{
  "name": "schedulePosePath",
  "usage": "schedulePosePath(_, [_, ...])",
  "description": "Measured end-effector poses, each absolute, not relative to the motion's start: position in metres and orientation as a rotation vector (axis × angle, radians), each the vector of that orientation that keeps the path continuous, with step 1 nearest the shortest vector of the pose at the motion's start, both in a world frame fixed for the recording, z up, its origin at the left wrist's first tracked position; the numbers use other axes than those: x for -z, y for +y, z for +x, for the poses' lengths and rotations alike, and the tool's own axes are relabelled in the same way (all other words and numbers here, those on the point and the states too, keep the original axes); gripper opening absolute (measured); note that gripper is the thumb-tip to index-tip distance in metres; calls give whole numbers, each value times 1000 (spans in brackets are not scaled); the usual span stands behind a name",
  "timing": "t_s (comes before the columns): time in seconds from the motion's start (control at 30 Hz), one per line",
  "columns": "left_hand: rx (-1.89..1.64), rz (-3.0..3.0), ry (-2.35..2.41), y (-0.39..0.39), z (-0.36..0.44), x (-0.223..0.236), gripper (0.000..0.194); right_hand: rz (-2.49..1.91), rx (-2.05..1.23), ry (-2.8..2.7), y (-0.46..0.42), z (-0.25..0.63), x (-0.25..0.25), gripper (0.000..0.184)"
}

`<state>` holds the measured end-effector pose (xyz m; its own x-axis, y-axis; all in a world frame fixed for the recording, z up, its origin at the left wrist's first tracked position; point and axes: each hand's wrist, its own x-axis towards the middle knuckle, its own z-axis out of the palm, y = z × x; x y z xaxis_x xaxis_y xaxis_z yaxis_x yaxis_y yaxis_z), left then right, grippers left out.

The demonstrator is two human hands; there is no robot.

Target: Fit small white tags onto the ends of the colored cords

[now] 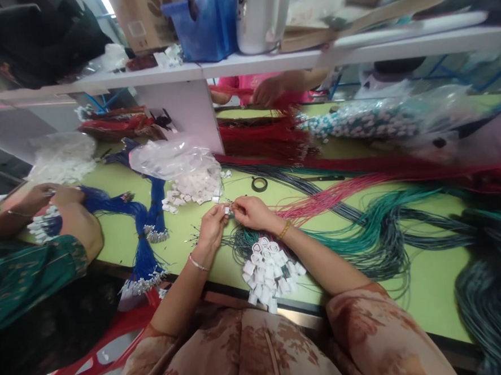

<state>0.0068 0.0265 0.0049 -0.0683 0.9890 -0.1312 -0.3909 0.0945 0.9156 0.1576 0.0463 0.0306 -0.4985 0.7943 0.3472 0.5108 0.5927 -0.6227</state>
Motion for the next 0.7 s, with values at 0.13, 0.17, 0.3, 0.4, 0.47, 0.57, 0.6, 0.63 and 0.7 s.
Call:
schedulePosePath(0.13, [-1331,836,1068,27,7,-6,31,-1070,-691,-2161,45,158,-27,10])
schedulePosePath(0.17, [-1335,874,1092,25,7,-8,30,-1066,-737,-2148,46,160,-26,10])
schedulePosePath(0.3, [-1480,1301,1175,1,16,-27,21,-1052,-1075,-1990,59,172,-37,22])
schedulePosePath(0.4, [-1336,1800,910,-28,36,-44,24,-1049,-1190,-2020,71,173,-55,26])
schedulePosePath(0.47, [-1126,2050,622,-45,52,-52,28,-933,-1236,-2218,72,162,-62,23])
schedulePosePath(0.57, [-987,2199,397,-58,68,-55,32,-775,-1307,-2505,64,133,-55,17])
schedulePosePath(0.6, [-983,2203,392,-58,68,-55,32,-793,-1277,-2543,58,124,-49,18])
schedulePosePath(0.63, [-1000,2189,421,-56,64,-54,31,-834,-1220,-2544,53,116,-41,21])
schedulePosePath(0.7, [-1089,2136,582,-45,45,-52,26,-970,-1093,-2380,42,105,-25,30])
